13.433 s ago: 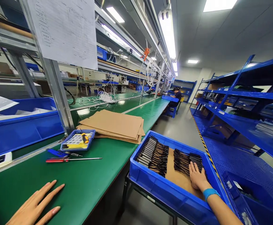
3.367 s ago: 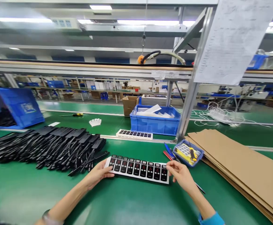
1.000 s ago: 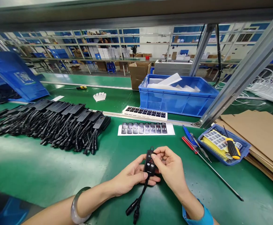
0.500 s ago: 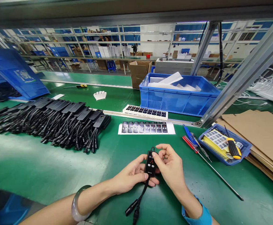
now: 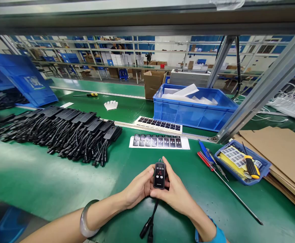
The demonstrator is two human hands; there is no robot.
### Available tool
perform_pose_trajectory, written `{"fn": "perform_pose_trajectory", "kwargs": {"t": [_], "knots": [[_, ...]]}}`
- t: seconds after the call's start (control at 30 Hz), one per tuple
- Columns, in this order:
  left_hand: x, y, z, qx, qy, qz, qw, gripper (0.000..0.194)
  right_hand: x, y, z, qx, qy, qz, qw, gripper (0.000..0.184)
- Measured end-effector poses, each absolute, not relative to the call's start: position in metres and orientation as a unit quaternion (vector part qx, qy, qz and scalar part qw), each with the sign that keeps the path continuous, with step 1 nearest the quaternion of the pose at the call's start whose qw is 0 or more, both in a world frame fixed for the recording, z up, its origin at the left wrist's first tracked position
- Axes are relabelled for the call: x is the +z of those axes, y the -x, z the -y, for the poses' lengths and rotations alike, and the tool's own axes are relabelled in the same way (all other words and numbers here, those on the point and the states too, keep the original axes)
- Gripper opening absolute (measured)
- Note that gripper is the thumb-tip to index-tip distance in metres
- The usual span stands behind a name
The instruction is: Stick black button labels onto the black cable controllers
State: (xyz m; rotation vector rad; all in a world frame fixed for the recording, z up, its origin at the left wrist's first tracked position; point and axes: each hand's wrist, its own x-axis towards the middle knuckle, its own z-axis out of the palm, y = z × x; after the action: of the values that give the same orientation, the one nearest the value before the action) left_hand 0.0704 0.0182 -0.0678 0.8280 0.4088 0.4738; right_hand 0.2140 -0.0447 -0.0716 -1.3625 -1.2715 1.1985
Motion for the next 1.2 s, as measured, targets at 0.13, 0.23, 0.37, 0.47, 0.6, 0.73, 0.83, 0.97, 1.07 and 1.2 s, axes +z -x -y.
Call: {"fn": "perform_pose_trajectory", "kwargs": {"t": [0.13, 0.23, 0.37, 0.47, 0.6, 0.73, 0.83, 0.97, 1.07, 1.2], "knots": [[-0.071, -0.071, -0.019, 0.229, -0.438, -0.222, 0.840, 0.045, -0.074, -0.213, 0.042, 0.427, 0.572, 0.529, 0.458, 0.054], [-0.076, -0.073, -0.018, 0.227, -0.507, -0.250, 0.793, 0.048, -0.074, -0.209, 0.041, 0.402, 0.592, 0.528, 0.457, 0.053], [-0.078, -0.077, -0.017, 0.236, -0.537, -0.262, 0.766, 0.045, -0.078, -0.204, 0.042, 0.351, 0.614, 0.538, 0.458, 0.050], [-0.074, -0.076, -0.021, 0.257, -0.570, -0.256, 0.737, 0.040, -0.081, -0.204, 0.040, 0.263, 0.639, 0.576, 0.437, 0.055], [-0.066, -0.069, -0.042, 0.236, -0.789, -0.244, 0.512, 0.046, -0.075, -0.215, 0.037, 0.146, 0.685, 0.638, 0.320, 0.066], [-0.069, -0.060, -0.072, 0.183, -0.911, -0.323, 0.180, 0.055, -0.065, -0.242, 0.041, 0.005, 0.794, 0.602, 0.081, 0.061], [-0.076, -0.055, -0.086, 0.115, -0.921, -0.354, 0.117, 0.061, -0.060, -0.263, 0.043, -0.053, 0.830, 0.554, -0.015, 0.061], [-0.080, -0.052, -0.089, 0.102, -0.926, -0.345, 0.116, 0.063, -0.052, -0.285, 0.018, -0.068, 0.828, 0.556, 0.007, 0.047], [-0.079, -0.051, -0.088, 0.099, -0.927, -0.344, 0.109, 0.062, -0.048, -0.299, -0.023, -0.055, 0.811, 0.580, 0.055, 0.032], [-0.078, -0.050, -0.089, 0.095, -0.930, -0.342, 0.093, 0.061, -0.054, -0.316, -0.070, -0.026, 0.801, 0.584, 0.132, 0.021]]}}
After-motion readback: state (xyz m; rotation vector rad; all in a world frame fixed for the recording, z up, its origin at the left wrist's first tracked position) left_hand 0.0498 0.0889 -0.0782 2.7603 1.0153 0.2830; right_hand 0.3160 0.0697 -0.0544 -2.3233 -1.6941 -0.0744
